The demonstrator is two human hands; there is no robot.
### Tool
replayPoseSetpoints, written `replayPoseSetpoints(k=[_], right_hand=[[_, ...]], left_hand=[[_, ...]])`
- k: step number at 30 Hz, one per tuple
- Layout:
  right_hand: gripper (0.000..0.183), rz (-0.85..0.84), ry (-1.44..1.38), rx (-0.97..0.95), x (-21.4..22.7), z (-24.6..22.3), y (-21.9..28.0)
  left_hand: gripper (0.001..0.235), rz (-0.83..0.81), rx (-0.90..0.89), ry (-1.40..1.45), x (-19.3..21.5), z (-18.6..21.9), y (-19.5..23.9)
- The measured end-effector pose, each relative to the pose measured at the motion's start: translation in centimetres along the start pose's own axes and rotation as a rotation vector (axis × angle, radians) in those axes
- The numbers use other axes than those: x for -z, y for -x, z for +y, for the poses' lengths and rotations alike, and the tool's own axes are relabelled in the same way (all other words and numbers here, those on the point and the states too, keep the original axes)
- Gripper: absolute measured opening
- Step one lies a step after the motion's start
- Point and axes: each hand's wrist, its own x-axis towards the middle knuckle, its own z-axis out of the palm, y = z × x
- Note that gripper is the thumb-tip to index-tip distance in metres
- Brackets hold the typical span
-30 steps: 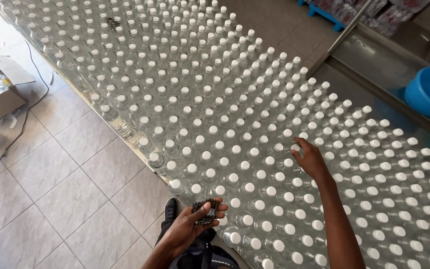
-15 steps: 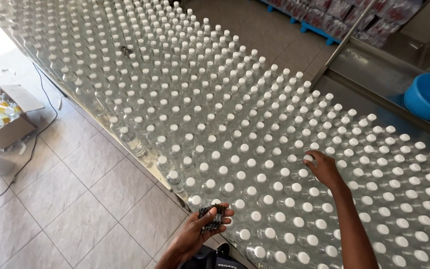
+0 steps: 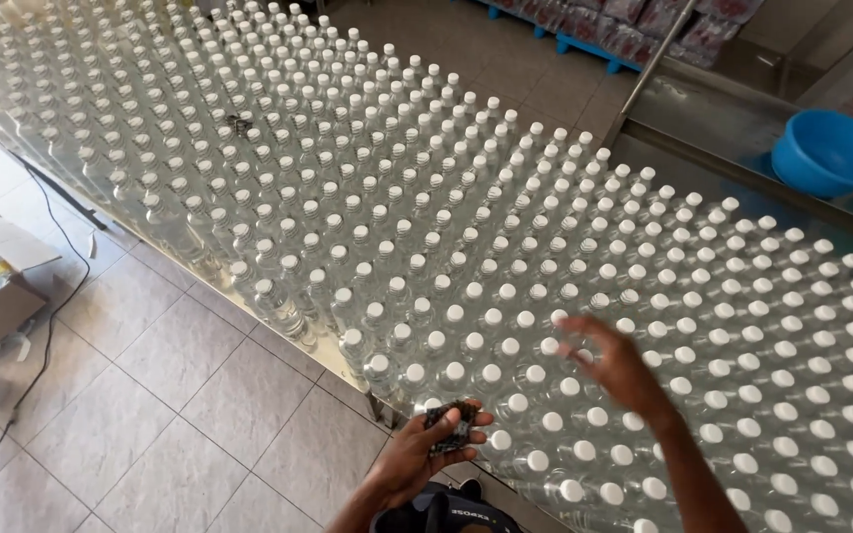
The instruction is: The person stands at a table filled with clear plastic bottles and repeatedly picks up white bottle caps to screw onto the bottles. The person holds a small pile of caps in the left hand while using the right hand to cap the bottles one by one.
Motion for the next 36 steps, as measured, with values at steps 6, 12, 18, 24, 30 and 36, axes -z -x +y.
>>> replayPoseSetpoints(k=[6, 12, 18, 24, 30, 36], right_hand=[[0.044, -0.255, -0.206, 0.276, -8.5, -8.6, 7.1], [0.036, -0.141, -0.258, 0.277, -11.6, -8.6, 8.5], [0.021, -0.034, -0.232, 0.243, -12.7, -9.6, 9.0], [0.022, -0.089, -0.258, 0.222, -10.6, -11.8, 8.5], [0.027, -0.082, -0.302, 0.155, -8.8, -10.1, 8.0], [0.018, -0.114, -0.337, 0.137, -6.2, -7.5, 6.4]], left_hand=[[0.045, -0.186, 0.062, -0.089, 2.0, 0.0, -0.9], [0.055, -0.241, 0.126, -0.151, 4.0, 0.4, -0.3], [0.046, -0.242, 0.202, -0.2, 5.8, 0.7, -0.1], [0.037, -0.239, 0.242, -0.177, 5.3, 0.4, -0.7], [0.05, -0.145, 0.22, -0.21, 3.3, 1.0, -2.0], [0.059, -0.112, 0.23, -0.17, 1.9, 0.0, -4.2]])
